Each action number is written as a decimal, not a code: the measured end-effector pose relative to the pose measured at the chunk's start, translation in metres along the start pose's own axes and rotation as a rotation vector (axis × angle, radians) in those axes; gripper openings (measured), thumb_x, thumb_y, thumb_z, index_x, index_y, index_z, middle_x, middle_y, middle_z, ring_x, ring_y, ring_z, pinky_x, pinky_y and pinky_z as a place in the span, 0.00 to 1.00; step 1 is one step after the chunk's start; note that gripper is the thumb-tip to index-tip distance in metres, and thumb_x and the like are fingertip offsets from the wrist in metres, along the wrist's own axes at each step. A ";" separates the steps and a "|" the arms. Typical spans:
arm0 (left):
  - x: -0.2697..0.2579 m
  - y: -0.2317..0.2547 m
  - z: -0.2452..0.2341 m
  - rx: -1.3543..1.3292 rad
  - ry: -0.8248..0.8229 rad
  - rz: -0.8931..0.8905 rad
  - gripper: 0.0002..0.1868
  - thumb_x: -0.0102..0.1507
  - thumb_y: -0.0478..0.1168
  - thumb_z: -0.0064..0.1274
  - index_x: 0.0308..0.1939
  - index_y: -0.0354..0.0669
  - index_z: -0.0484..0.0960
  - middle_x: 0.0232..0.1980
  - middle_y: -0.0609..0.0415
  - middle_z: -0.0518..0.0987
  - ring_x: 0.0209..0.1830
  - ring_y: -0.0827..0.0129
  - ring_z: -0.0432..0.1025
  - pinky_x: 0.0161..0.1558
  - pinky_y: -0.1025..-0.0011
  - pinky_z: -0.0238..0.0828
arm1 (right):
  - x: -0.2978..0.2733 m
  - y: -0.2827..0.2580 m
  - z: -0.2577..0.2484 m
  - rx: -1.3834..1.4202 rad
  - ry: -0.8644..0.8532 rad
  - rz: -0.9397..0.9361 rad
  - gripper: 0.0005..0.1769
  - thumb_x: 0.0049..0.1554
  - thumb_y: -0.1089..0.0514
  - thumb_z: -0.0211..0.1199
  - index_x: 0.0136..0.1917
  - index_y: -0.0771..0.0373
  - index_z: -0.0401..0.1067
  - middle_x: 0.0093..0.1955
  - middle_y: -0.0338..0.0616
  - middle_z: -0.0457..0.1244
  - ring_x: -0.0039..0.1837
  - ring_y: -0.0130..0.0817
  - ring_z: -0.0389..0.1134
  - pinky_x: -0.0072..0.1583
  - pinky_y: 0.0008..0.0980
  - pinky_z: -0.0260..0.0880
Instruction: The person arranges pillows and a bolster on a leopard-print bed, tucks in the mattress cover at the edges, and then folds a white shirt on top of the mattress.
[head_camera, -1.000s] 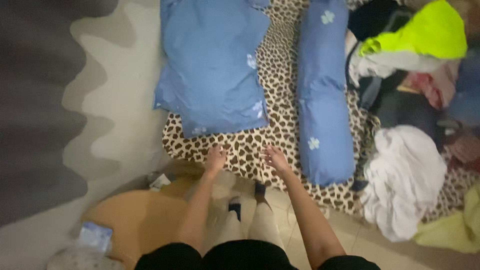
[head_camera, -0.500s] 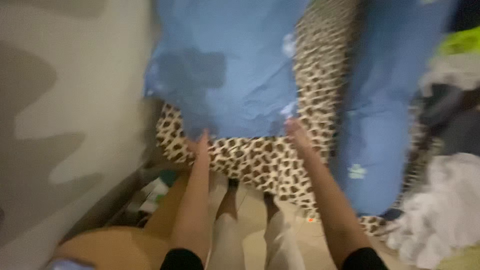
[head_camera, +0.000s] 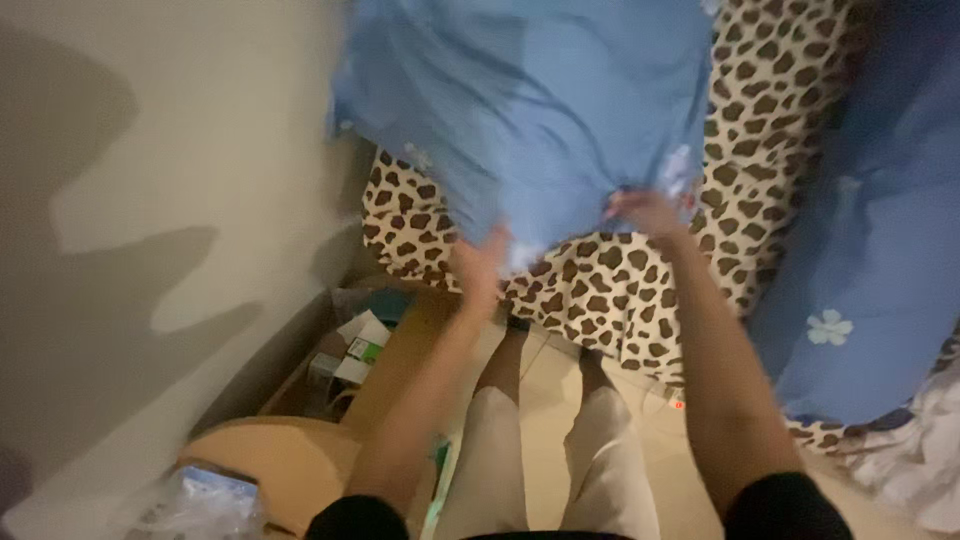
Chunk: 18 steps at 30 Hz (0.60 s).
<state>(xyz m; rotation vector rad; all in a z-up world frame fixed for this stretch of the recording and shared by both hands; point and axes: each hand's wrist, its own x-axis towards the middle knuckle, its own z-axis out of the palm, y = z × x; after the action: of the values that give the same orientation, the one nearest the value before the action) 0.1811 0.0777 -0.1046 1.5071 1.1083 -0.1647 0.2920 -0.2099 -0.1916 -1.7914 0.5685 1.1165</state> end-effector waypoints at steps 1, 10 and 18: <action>-0.025 0.014 0.004 0.087 -0.121 0.178 0.30 0.60 0.54 0.63 0.57 0.38 0.75 0.50 0.46 0.81 0.47 0.60 0.79 0.53 0.60 0.76 | 0.007 0.012 0.009 0.101 -0.007 -0.056 0.44 0.55 0.37 0.64 0.72 0.71 0.62 0.69 0.62 0.63 0.69 0.56 0.64 0.70 0.61 0.62; -0.142 0.178 -0.012 0.005 -0.199 0.064 0.30 0.58 0.52 0.66 0.53 0.32 0.76 0.49 0.44 0.82 0.46 0.57 0.80 0.53 0.57 0.78 | -0.199 0.072 0.011 1.071 -0.178 0.117 0.70 0.46 0.16 0.55 0.83 0.58 0.31 0.83 0.65 0.44 0.78 0.61 0.51 0.70 0.67 0.59; -0.283 0.265 -0.038 0.285 -0.728 0.238 0.39 0.53 0.48 0.72 0.61 0.31 0.74 0.61 0.40 0.76 0.62 0.55 0.71 0.62 0.55 0.67 | -0.368 0.065 -0.083 1.015 -0.230 0.391 0.52 0.52 0.23 0.56 0.78 0.50 0.46 0.68 0.62 0.52 0.66 0.57 0.61 0.62 0.56 0.67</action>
<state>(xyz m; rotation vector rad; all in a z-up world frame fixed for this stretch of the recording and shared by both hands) 0.1967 -0.0020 0.2762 1.6181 0.3277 -0.6688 0.1030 -0.3431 0.1137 -0.6823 1.1210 0.9838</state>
